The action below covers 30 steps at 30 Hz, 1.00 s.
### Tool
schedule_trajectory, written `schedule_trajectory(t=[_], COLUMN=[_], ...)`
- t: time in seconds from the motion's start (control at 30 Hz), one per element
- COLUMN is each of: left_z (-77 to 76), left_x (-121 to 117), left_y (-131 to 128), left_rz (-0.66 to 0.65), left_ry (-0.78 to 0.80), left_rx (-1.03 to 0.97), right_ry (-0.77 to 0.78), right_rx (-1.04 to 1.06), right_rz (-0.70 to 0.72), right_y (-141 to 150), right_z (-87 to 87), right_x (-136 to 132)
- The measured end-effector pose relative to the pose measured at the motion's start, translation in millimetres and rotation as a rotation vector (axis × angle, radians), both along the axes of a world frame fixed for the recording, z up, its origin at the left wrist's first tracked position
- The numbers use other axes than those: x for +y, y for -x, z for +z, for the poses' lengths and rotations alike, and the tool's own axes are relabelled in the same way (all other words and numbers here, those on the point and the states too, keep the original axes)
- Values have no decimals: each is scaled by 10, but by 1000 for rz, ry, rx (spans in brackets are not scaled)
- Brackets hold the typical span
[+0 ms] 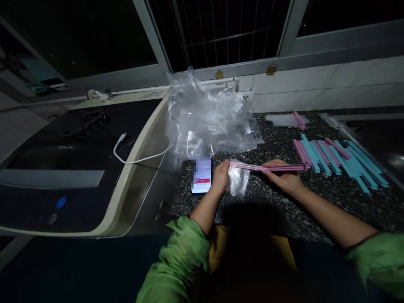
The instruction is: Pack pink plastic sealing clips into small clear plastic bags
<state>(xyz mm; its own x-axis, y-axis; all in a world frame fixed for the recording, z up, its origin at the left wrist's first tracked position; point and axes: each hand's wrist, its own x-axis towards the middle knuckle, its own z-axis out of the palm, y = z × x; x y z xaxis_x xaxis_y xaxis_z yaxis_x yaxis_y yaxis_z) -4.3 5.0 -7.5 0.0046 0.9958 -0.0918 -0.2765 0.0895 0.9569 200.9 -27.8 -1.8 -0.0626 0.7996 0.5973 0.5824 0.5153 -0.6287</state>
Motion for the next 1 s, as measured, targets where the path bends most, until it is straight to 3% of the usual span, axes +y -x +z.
schedule_trajectory(t=[0.2,0.33,0.63,0.83,1.0], left_z=[97,136,104,124,135], left_x=[-53,-77,-59,-99,-130], left_y=[-9,-2,-14,-17,-27], left_rz=[-100,-197,-207,-271,-344], left_ry=[54,95,90,40,-11], left_rx=[-204,-199,-211,-216,-264], right_ry=[-8,-19,-100,-133,-93], right_rx=[5,2,0,33,19], right_rz=[-31,-44,-109,-229,-226], right_y=[-4,-13,-59,-118,-74], right_z=[1,9,26,35,2], right_x=[-5,-11,1,34,34])
